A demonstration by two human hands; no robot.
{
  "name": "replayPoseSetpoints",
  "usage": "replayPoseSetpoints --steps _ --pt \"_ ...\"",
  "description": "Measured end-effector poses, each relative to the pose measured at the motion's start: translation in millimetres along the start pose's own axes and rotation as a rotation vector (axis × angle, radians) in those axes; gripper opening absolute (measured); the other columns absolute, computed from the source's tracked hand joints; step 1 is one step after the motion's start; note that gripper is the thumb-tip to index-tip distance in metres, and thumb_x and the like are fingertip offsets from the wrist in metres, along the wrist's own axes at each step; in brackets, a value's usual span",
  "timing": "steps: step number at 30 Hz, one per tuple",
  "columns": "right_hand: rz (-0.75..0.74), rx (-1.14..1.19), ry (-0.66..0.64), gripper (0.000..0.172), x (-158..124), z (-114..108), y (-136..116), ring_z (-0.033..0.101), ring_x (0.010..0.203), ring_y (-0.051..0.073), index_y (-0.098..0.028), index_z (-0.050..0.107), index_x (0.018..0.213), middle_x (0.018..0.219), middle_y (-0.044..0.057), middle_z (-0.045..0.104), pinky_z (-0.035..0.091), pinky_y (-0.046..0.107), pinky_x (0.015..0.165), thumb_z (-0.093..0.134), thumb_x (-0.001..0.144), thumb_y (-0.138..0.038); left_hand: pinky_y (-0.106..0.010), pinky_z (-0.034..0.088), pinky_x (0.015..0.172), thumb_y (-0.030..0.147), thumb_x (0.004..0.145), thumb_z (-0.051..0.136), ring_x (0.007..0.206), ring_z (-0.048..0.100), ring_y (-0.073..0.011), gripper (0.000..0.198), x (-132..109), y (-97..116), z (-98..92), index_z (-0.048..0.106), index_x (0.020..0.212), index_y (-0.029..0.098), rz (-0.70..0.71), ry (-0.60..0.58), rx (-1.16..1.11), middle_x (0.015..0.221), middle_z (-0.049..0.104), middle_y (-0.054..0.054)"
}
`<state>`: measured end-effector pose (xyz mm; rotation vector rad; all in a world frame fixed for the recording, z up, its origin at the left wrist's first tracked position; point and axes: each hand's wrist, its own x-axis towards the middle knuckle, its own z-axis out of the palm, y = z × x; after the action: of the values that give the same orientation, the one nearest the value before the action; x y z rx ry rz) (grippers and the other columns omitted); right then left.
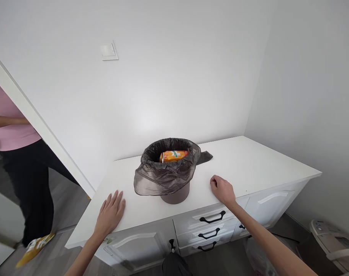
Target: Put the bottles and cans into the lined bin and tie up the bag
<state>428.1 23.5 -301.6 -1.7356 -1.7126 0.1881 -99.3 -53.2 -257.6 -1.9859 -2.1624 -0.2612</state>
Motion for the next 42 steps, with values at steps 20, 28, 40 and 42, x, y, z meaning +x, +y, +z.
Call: replayPoseSetpoints --steps 20,28,40,42 --pt "0.029 0.031 -0.014 0.016 2 -5 -7 0.058 0.067 0.016 -0.025 0.059 0.081 0.077 -0.001 0.069 0.035 0.027 0.064 0.046 0.088 -0.019 -0.055 0.028 0.127 0.049 0.105 0.027 0.158 0.03 -0.0366 0.068 3 1 -3.5 0.045 0.161 0.015 0.002 0.011 -0.003 0.169 0.039 -0.01" --pt "0.033 0.053 -0.019 0.016 2 -7 -9 0.057 0.066 0.017 -0.024 0.058 0.08 0.077 0.001 0.069 0.035 0.027 0.063 0.046 0.087 -0.018 -0.054 0.027 0.127 0.05 0.105 0.027 0.159 0.03 -0.0355 0.067 4 1 -3.4 0.044 0.161 0.016 -0.009 0.01 -0.021 0.17 0.038 -0.009" --pt "0.033 0.048 -0.011 0.016 3 -10 -12 0.056 0.066 0.017 -0.024 0.057 0.08 0.077 0.001 0.068 0.035 0.028 0.064 0.045 0.088 -0.018 -0.053 0.025 0.128 0.051 0.104 0.024 0.159 0.029 -0.0348 0.07 5 1 -3.7 0.044 0.161 0.016 -0.026 -0.008 -0.026 0.17 0.037 -0.008" --pt "0.041 0.048 -0.015 0.016 3 -11 -13 0.056 0.066 0.017 -0.024 0.056 0.08 0.078 0.001 0.068 0.035 0.028 0.064 0.044 0.088 -0.018 -0.052 0.025 0.128 0.051 0.104 0.023 0.159 0.029 -0.0346 0.07 5 2 -4.2 0.044 0.161 0.016 -0.027 -0.006 -0.025 0.17 0.037 -0.008"
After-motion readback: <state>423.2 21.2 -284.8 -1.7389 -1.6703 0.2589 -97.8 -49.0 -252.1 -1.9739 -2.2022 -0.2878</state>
